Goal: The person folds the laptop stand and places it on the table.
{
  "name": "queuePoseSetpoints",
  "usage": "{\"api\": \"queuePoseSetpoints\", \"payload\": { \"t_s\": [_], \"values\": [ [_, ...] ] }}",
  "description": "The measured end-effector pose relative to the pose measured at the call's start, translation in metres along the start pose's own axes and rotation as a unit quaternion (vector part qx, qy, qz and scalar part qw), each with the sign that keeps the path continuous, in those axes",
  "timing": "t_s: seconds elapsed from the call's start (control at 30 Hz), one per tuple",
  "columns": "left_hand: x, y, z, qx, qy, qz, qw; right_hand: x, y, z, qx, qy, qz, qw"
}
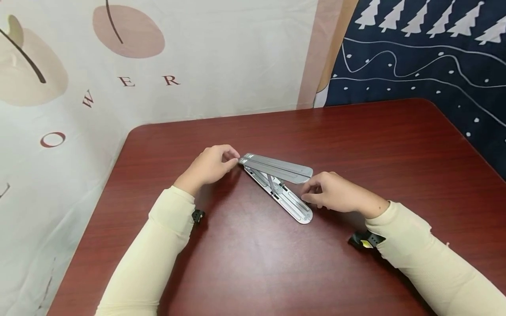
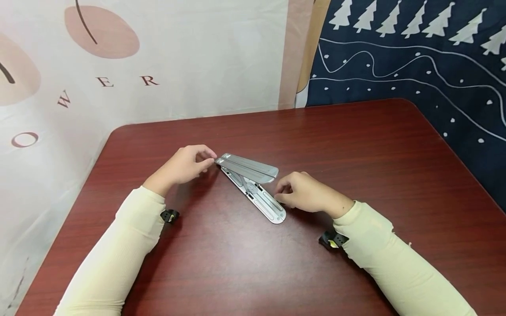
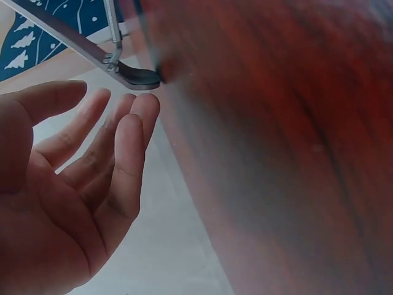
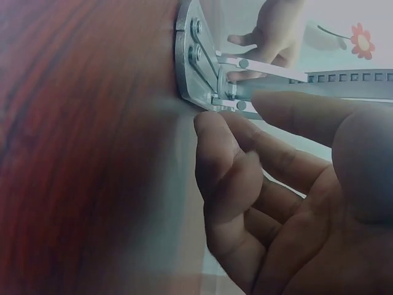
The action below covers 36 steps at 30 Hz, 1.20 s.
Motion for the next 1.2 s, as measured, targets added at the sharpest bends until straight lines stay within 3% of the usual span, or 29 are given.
{"api": "queuePoseSetpoints", "payload": {
  "t_s": [0.23, 0.5, 0.73, 1.2],
  "values": [
    [0.005, 0.0, -0.004, -0.005, -0.014, 0.009, 0.9998, 0.002, 0.005, -0.002, 0.014, -0.01, -0.027, 0.9995],
    [0.006, 0.0, -0.008, -0.004, -0.019, 0.005, 0.9998, 0.006, 0.001, -0.003, -0.005, -0.015, -0.013, 0.9998],
    [0.01, 0.002, -0.01, -0.012, -0.035, 0.041, 0.9985, 0.009, -0.001, -0.002, -0.028, -0.028, -0.016, 0.9991],
    [0.011, 0.013, -0.014, 0.012, -0.045, 0.026, 0.9986, 0.016, -0.005, 0.0, -0.046, -0.061, -0.035, 0.9965]
  ]
}}
Point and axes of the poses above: each hand's wrist, its own z-axis away from the middle knuckle, its own x-axis out of the palm, y = z × x, the point moved 8 cm from there along -z, towards the middle knuckle, and after that the axes turned 7 degrees about -z, right-handed, at the moved point
